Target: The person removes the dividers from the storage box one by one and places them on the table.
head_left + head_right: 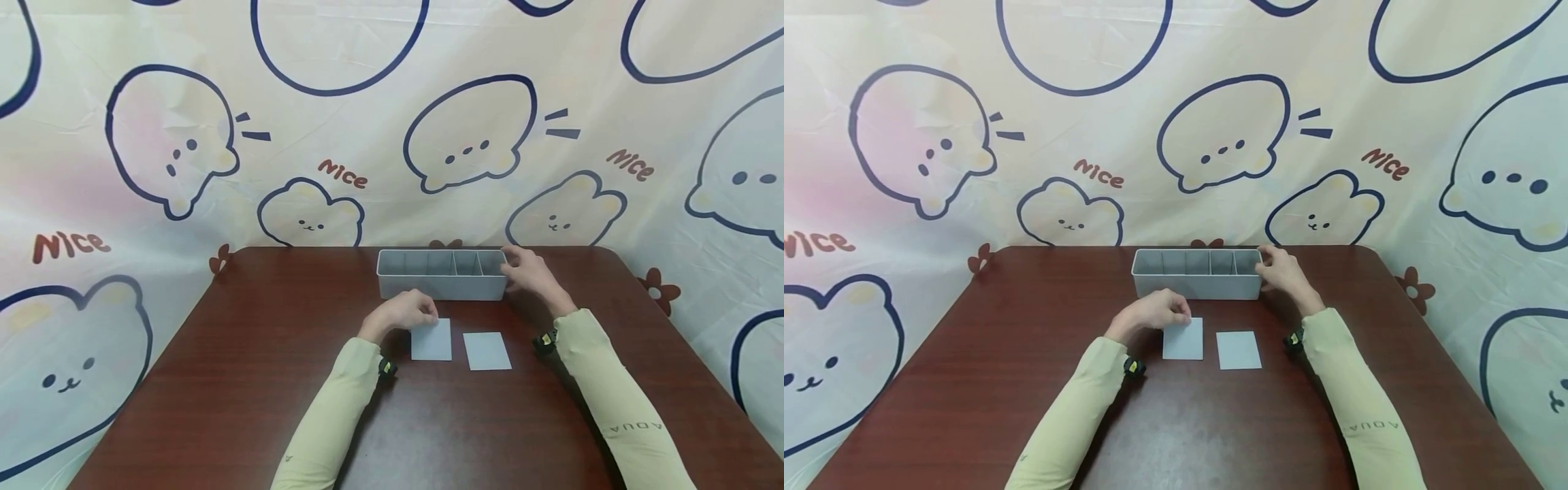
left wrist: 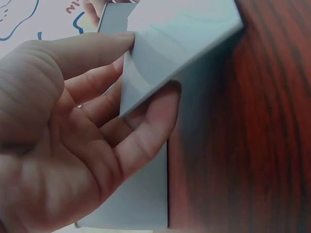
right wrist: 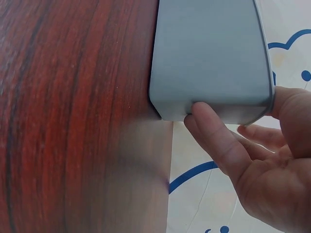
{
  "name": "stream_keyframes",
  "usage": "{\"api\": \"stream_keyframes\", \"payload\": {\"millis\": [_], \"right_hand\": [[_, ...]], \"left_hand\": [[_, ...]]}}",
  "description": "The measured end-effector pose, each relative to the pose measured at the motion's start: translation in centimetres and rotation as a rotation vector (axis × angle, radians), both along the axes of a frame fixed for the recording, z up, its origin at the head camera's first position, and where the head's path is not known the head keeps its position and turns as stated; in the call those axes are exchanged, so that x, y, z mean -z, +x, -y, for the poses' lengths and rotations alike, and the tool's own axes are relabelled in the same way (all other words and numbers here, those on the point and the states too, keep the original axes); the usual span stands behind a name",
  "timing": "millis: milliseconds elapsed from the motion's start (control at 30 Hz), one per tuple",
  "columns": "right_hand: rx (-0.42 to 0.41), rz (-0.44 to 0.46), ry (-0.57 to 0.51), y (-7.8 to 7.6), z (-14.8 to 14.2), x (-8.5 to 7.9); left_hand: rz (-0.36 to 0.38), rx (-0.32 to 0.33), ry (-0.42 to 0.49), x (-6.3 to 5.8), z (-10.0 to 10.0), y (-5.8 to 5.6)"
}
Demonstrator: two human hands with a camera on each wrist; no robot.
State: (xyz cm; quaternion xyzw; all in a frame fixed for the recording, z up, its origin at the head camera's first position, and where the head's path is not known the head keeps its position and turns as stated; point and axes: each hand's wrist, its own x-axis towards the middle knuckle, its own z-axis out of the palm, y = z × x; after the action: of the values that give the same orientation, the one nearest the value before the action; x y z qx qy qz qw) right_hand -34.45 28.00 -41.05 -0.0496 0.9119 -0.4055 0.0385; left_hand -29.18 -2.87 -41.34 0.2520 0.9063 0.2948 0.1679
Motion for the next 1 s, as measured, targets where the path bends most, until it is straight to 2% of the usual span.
{"api": "stream_keyframes", "payload": {"millis": [367,633,1000], "right_hand": [[0.016,-0.006,0.013,0.1,-0.3,0.0],[0.001,-0.003,0.014,0.3,-0.2,-0.2],[-0.009,0.01,-0.007,0.1,0.0,-0.1]], "left_hand": [[0.006,0.036,-0.084,-0.2,-0.5,0.2],[0.012,0.03,-0.131,-0.3,-0.5,0.6],[0.035,0.025,-0.1,-0.3,-0.6,1.1]]}}
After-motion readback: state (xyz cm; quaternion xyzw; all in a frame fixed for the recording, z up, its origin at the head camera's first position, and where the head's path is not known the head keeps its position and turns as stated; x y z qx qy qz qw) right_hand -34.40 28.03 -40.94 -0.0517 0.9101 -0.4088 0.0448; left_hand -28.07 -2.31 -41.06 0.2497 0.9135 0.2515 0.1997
